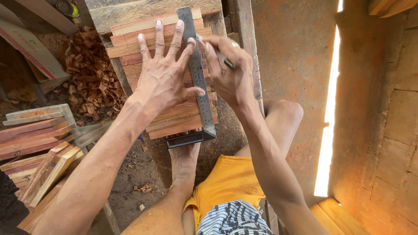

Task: Using a square and a pencil to mark measurements on a stack of small wooden blocks.

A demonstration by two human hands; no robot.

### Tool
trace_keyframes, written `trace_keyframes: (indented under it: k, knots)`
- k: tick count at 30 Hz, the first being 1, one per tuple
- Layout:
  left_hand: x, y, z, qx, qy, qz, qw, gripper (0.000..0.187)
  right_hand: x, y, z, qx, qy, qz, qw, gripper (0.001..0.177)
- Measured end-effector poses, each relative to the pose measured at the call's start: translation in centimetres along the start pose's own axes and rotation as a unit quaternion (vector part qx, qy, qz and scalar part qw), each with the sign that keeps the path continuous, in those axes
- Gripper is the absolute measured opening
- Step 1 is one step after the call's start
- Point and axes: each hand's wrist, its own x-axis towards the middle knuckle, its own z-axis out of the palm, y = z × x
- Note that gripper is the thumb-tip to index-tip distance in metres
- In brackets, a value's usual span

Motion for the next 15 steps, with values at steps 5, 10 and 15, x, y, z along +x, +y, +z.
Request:
trace_keyframes:
  k: [5, 10, 15]
  knots:
    - [0.0, -0.1, 0.5, -0.008, -0.003, -0.003, 1.000, 0.128, -5.7, -4.7, -3.2, -0.073, -0.076, 0.112, 0.988, 0.016]
    - [-0.2, -0.2, 0.6, -0.013, 0.031, 0.009, 0.999, 0.125, -10.7, -7.8, -5.1, -0.087, -0.084, 0.159, 0.980, 0.014]
    - [-0.3, -0.2, 0.7, -0.014, 0.034, 0.010, 0.999, 0.125, -12.8, -8.1, -5.5, -0.060, -0.081, 0.162, 0.982, 0.015]
